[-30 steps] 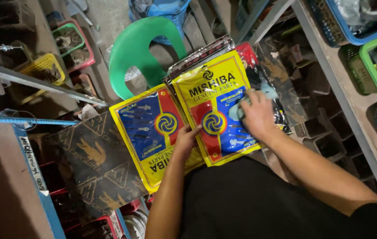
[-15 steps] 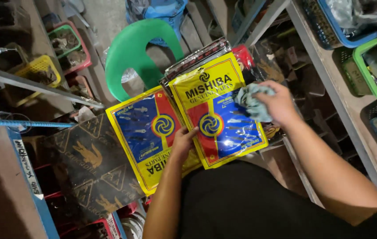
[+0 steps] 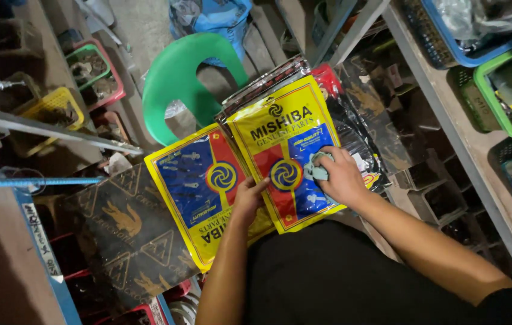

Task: The person wipes the surface of several yellow and blue 'MISHIBA' branded packages with a cloth. They handle the packages on a table, wipe them, and place them onto a nearby shelf.

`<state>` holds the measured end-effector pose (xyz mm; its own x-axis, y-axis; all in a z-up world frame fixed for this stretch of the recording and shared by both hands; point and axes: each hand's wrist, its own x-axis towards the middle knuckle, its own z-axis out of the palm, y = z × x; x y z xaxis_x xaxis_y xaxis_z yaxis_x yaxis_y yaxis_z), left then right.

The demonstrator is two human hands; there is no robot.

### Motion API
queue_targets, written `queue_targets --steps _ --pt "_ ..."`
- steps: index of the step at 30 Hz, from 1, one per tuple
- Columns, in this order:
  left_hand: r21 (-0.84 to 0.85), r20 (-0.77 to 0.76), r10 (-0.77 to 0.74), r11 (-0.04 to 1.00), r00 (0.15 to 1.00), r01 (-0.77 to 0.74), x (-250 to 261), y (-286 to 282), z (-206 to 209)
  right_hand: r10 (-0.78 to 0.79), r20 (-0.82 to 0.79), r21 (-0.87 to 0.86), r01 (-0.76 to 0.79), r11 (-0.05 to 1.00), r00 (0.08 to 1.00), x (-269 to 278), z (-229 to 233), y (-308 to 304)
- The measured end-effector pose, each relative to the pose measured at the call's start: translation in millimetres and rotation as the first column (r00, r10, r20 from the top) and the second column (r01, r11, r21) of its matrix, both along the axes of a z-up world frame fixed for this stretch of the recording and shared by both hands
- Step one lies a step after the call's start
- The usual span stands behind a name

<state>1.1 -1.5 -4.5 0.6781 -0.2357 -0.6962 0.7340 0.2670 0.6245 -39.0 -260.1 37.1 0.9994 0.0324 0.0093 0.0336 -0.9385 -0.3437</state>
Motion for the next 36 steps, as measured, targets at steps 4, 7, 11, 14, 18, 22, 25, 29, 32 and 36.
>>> queue_targets --steps 4,7,11,14,18,22,25,29,32,36 --pt "0.025 0.011 -0.005 1.0 1.0 0.004 2.2 -0.2 -7.1 0.019 -0.025 -0.001 -0.02 1.0 0.999 -0.5 -0.7 -1.8" --pt "0.005 0.012 0.005 1.0 1.0 -0.005 0.0 1.2 5.9 0.025 -0.039 -0.063 -0.028 0.998 0.999 -7.2 5.5 10.7" --pt "0.008 0.018 -0.007 1.0 1.0 0.007 2.1 0.3 13.2 0.127 -0.137 -0.237 -0.157 0.959 0.982 -14.1 28.8 33.4" --pt "0.034 0.033 -0.022 0.999 0.999 0.021 0.4 0.0 20.8 0.167 -0.23 -0.271 -0.228 0.935 0.959 -10.8 26.5 33.8" --pt "0.078 0.073 -0.015 0.997 0.997 0.009 -4.6 -2.2 2.9 0.248 -0.236 -0.311 -0.315 0.897 0.94 -6.3 14.3 23.7" --pt "0.159 0.184 -0.051 0.987 0.982 0.021 -12.6 -0.6 -62.0 0.289 -0.144 -0.367 -0.322 0.873 0.946 24.4 2.0 17.5" --pt "0.204 0.262 -0.091 0.978 0.961 0.037 -14.0 -0.5 -50.6 0.219 -0.181 -0.415 -0.277 0.867 0.959 63.0 9.7 25.5" --pt "0.207 0.284 -0.108 0.977 0.953 0.049 -16.3 -0.4 -53.4 0.183 -0.154 -0.385 -0.23 0.894 0.971 88.9 0.1 39.2" --pt "0.168 0.301 -0.09 0.985 0.949 0.04 -16.4 -3.2 -44.3 0.195 -0.18 -0.369 -0.25 0.895 0.964 79.8 4.0 44.6" --pt "0.135 0.33 -0.054 0.991 0.942 0.01 -15.9 -4.9 -54.8 0.303 -0.154 -0.341 -0.339 0.877 0.94 53.4 28.7 53.9"
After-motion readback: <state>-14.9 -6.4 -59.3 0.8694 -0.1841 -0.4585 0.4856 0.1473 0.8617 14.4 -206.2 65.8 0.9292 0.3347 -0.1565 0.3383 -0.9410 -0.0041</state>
